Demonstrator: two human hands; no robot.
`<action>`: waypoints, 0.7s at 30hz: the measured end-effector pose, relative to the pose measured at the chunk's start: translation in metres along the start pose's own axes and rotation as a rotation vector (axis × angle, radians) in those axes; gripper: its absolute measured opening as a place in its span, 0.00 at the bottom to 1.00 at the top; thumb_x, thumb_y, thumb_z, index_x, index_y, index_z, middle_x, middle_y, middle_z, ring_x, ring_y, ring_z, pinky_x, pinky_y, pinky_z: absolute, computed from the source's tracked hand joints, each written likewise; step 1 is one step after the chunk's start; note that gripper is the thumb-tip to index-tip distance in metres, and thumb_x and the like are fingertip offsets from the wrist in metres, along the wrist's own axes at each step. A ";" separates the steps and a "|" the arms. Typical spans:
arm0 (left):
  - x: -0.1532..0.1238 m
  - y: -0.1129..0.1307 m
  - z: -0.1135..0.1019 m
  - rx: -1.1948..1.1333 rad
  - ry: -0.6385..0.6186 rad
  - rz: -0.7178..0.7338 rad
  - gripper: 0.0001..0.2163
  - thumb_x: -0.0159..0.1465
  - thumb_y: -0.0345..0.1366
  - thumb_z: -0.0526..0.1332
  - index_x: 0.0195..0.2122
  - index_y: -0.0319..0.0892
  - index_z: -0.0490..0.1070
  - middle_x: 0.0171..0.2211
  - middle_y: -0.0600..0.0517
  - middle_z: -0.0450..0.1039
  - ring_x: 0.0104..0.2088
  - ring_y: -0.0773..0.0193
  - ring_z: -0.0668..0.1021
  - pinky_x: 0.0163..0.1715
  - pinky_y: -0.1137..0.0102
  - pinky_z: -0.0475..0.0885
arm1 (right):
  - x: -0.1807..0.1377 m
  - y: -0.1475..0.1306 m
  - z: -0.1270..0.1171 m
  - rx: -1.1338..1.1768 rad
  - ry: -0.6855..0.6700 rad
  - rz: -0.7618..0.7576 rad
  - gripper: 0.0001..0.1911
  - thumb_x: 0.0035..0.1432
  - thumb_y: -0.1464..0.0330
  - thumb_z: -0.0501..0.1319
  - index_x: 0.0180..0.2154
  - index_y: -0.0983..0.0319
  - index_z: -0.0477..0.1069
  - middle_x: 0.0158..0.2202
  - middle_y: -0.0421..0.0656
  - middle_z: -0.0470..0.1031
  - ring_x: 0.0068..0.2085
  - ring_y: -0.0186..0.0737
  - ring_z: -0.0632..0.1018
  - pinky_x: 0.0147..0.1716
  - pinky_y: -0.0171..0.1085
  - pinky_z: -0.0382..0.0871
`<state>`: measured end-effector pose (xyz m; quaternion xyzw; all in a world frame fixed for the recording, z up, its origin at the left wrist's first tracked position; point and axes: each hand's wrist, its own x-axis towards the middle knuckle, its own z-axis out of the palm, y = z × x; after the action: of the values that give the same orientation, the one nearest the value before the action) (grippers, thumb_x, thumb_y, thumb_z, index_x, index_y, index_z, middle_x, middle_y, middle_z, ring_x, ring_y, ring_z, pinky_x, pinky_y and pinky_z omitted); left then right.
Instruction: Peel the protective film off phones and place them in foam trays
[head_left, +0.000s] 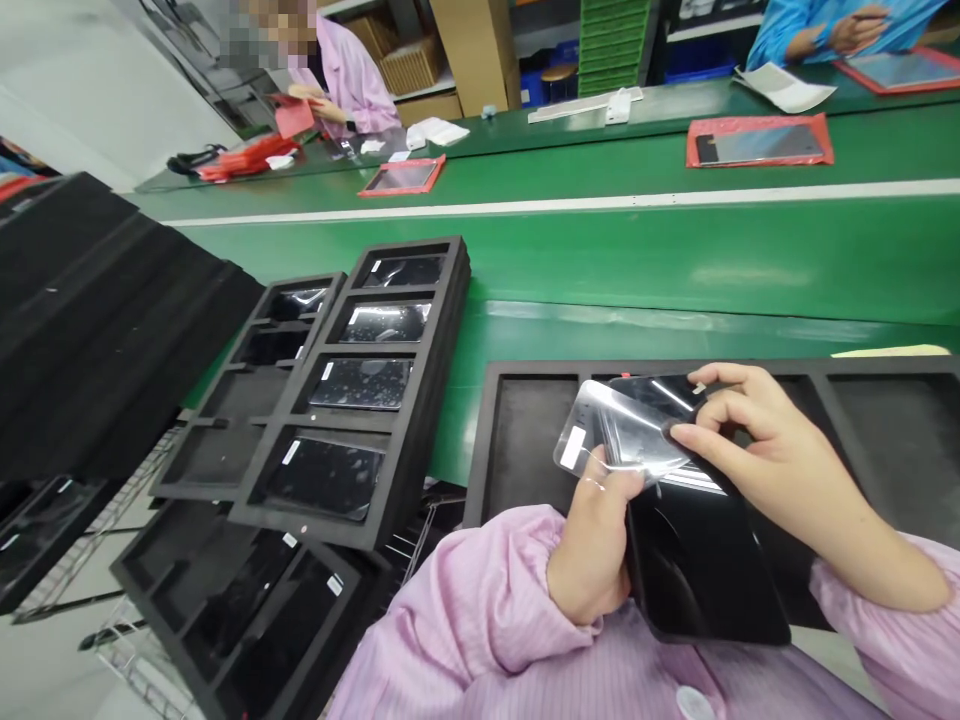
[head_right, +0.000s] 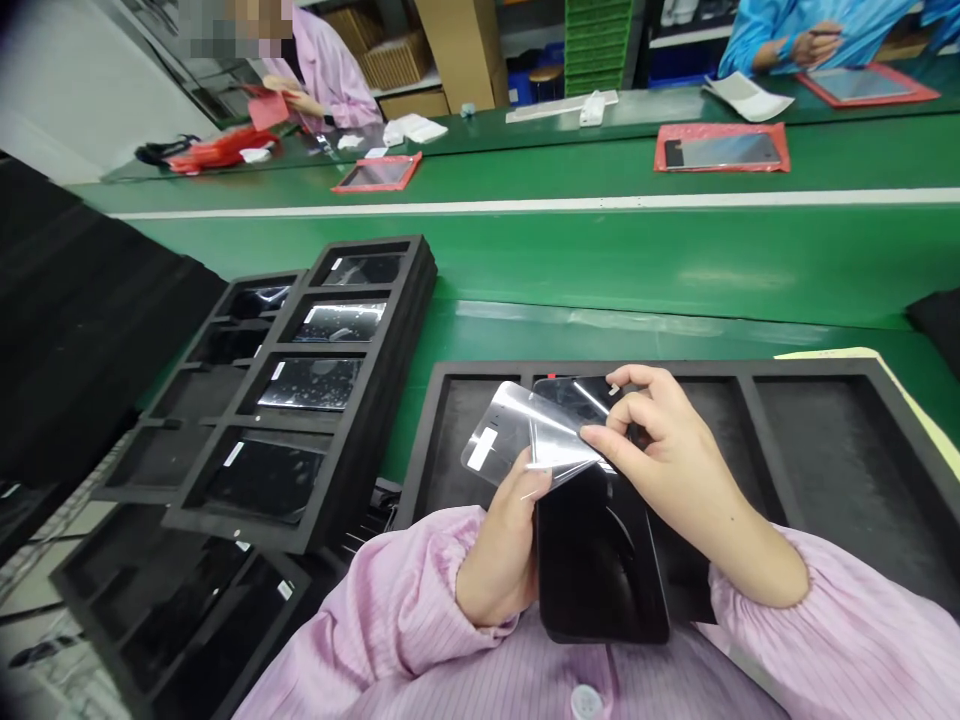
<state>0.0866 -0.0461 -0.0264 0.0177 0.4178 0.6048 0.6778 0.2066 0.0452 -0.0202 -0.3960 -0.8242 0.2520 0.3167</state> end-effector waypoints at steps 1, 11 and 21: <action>0.000 0.000 0.000 0.003 -0.001 0.005 0.13 0.51 0.33 0.61 0.39 0.41 0.68 0.28 0.54 0.73 0.30 0.64 0.73 0.31 0.71 0.63 | 0.000 -0.001 0.000 -0.002 0.000 0.008 0.16 0.56 0.58 0.57 0.20 0.59 0.63 0.38 0.45 0.66 0.46 0.48 0.71 0.35 0.41 0.66; 0.001 -0.003 -0.009 0.070 0.007 0.094 0.09 0.55 0.37 0.60 0.37 0.41 0.68 0.31 0.53 0.75 0.34 0.61 0.76 0.35 0.69 0.68 | -0.009 -0.001 -0.015 0.316 -0.026 0.383 0.14 0.55 0.54 0.55 0.33 0.58 0.65 0.25 0.39 0.70 0.19 0.36 0.67 0.17 0.35 0.62; -0.005 -0.004 -0.006 0.105 0.062 0.052 0.27 0.50 0.40 0.68 0.51 0.46 0.65 0.43 0.49 0.76 0.45 0.53 0.76 0.44 0.63 0.70 | -0.043 -0.007 -0.048 0.422 -0.012 0.600 0.18 0.58 0.53 0.52 0.39 0.60 0.67 0.31 0.43 0.75 0.33 0.44 0.76 0.29 0.37 0.71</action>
<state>0.0868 -0.0544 -0.0297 0.0456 0.4691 0.5997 0.6467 0.2588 0.0137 0.0029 -0.5448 -0.6029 0.5005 0.2987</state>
